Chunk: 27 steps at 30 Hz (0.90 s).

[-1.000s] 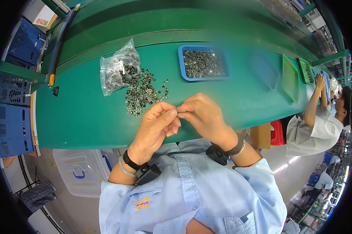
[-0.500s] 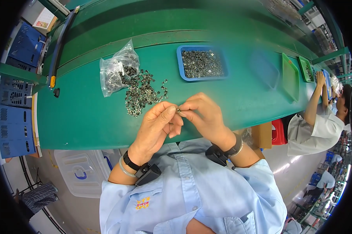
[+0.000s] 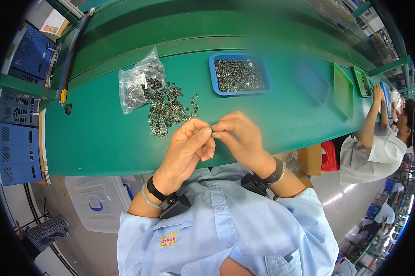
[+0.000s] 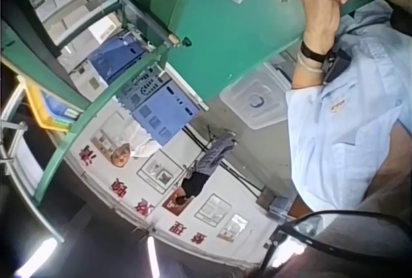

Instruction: The person picks up a small metal component from a pile on the table and joins it with another small part taken from a blue tray. They repeat this process, holding the components with both hands to fit them together one at a time.

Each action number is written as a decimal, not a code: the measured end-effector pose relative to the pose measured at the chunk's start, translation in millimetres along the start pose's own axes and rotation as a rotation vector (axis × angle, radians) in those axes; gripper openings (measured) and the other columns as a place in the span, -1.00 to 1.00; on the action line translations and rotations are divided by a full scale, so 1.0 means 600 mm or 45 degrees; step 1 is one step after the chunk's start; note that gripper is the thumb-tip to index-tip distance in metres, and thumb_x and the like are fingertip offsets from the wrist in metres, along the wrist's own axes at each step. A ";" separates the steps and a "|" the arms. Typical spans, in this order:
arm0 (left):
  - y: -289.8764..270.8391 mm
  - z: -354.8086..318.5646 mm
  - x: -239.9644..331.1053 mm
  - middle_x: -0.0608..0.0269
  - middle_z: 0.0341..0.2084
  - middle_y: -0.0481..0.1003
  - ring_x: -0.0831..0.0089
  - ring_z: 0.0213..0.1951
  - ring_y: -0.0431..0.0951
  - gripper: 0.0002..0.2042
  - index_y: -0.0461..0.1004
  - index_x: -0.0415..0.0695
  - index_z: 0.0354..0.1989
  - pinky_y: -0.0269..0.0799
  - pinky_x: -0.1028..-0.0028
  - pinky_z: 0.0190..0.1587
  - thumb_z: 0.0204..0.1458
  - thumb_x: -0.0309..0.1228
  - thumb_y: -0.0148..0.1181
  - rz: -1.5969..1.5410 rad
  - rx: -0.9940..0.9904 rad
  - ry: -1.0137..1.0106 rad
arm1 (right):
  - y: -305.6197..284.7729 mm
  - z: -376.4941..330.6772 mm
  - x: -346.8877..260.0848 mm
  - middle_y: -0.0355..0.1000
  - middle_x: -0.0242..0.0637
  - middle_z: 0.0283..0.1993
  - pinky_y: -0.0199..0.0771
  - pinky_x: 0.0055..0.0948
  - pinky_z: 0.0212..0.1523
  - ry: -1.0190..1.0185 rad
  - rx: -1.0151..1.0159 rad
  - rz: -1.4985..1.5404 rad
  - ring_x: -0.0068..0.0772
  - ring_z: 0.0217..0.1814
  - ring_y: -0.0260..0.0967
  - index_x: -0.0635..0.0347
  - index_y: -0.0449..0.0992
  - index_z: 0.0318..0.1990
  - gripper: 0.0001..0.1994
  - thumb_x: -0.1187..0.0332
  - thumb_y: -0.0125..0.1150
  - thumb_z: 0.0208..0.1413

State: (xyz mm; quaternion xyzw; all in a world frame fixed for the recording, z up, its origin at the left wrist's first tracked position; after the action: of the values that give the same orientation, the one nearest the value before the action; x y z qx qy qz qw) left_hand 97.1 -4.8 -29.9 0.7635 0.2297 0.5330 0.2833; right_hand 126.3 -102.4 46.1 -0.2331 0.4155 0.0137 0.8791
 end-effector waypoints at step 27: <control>0.009 -0.012 0.005 0.27 -0.58 0.44 0.58 -0.61 0.36 -0.87 0.35 -0.14 -0.30 0.19 0.59 -0.61 0.15 -0.36 0.10 -0.176 -0.114 0.020 | 0.006 0.001 -0.008 0.47 -0.29 -0.35 0.41 -0.45 -0.37 -0.003 -0.066 0.193 -0.35 -0.36 0.41 0.18 0.51 -0.34 -0.87 0.55 0.29 -0.08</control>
State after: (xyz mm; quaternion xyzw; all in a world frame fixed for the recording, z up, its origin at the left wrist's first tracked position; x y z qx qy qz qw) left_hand 91.6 -5.8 -22.3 0.7282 0.2600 0.5279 0.3514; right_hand 122.4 -97.9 48.5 -0.2238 0.4305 0.0911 0.8696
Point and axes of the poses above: each hand's wrist, its own z-axis towards the middle knuckle, its own y-axis out of the palm, x = y × z, the point moved 10 cm from there along z, towards the middle knuckle
